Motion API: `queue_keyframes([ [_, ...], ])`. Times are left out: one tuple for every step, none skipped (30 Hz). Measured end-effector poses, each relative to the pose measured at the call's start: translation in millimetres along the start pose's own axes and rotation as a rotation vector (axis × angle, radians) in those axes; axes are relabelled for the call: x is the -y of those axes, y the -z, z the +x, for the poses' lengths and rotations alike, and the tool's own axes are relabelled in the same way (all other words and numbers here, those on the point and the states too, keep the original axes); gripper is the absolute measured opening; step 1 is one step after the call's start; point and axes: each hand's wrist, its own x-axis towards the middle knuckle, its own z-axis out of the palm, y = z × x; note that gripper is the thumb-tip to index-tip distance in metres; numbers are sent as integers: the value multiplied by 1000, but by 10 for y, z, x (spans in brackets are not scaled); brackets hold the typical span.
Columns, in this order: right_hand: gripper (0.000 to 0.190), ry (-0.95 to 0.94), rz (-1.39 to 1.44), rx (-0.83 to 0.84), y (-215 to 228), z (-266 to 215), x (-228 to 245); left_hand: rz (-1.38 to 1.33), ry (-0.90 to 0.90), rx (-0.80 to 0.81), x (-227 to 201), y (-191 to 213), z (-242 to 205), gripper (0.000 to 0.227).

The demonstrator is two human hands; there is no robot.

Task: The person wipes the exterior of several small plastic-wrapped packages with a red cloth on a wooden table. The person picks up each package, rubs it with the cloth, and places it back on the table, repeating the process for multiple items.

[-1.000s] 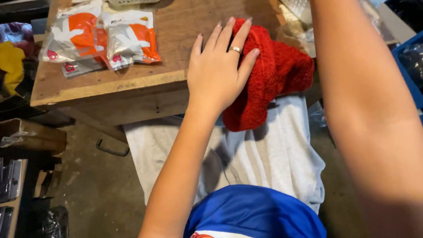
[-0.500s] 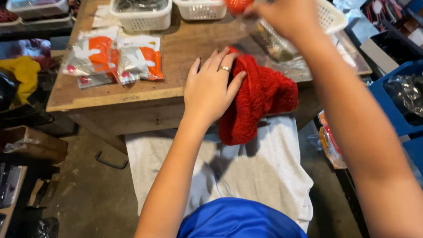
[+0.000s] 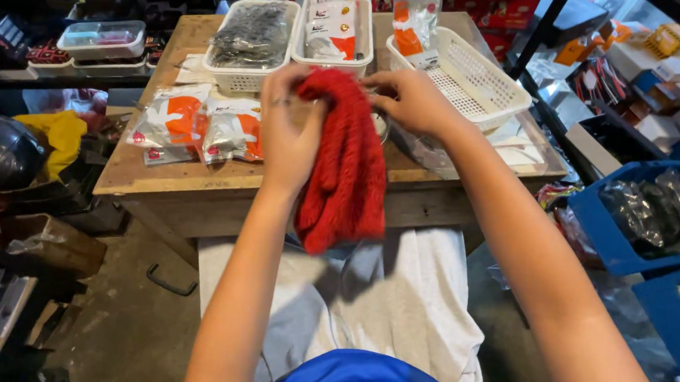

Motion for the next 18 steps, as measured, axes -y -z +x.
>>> queue_keyframes([
  [39,10,41,31,-14,-23,7,161,-106,5,-54,-36,91,38],
  [39,12,43,38,-82,-5,-118,164,-101,1,11,-128,144,38],
  [30,-28,0,98,-157,8,-240,303,-78,67,74,-213,197,34],
  [27,-68,-44,157,-232,21,-360,441,-53,134,138,-298,251,33],
  [27,-63,-44,158,-196,-44,-275,444,-54,130,245,-345,208,33],
  [26,5,-11,19,-159,-106,-187,451,-38,164,352,-389,168,36],
  [25,81,18,-117,-102,-144,-102,457,-22,190,461,-437,146,38],
  [25,91,14,-113,-69,-138,-126,459,-23,177,577,-440,109,38],
  [30,75,30,-266,-69,-160,-146,495,43,174,694,-429,38,39],
  [41,58,46,-419,-72,-186,-172,530,110,171,814,-421,-39,40],
  [41,55,48,-416,-49,-205,-3,530,114,173,874,-408,-25,40],
  [36,120,74,-528,-27,-229,160,526,76,185,935,-400,-17,42],
  [36,181,100,-632,-15,-295,319,521,45,200,985,-403,-62,44],
  [36,171,102,-623,-71,-323,412,519,58,206,946,-423,-111,44],
  [26,171,94,-527,-112,-286,516,532,65,233,917,-419,-90,42],
  [25,172,85,-431,-149,-244,626,545,73,261,885,-410,-61,40],
  [25,177,91,-430,-332,-235,587,552,74,258,874,-396,-68,40],
  [43,105,-89,-403,-513,-221,549,568,30,216,865,-382,-71,37],
])
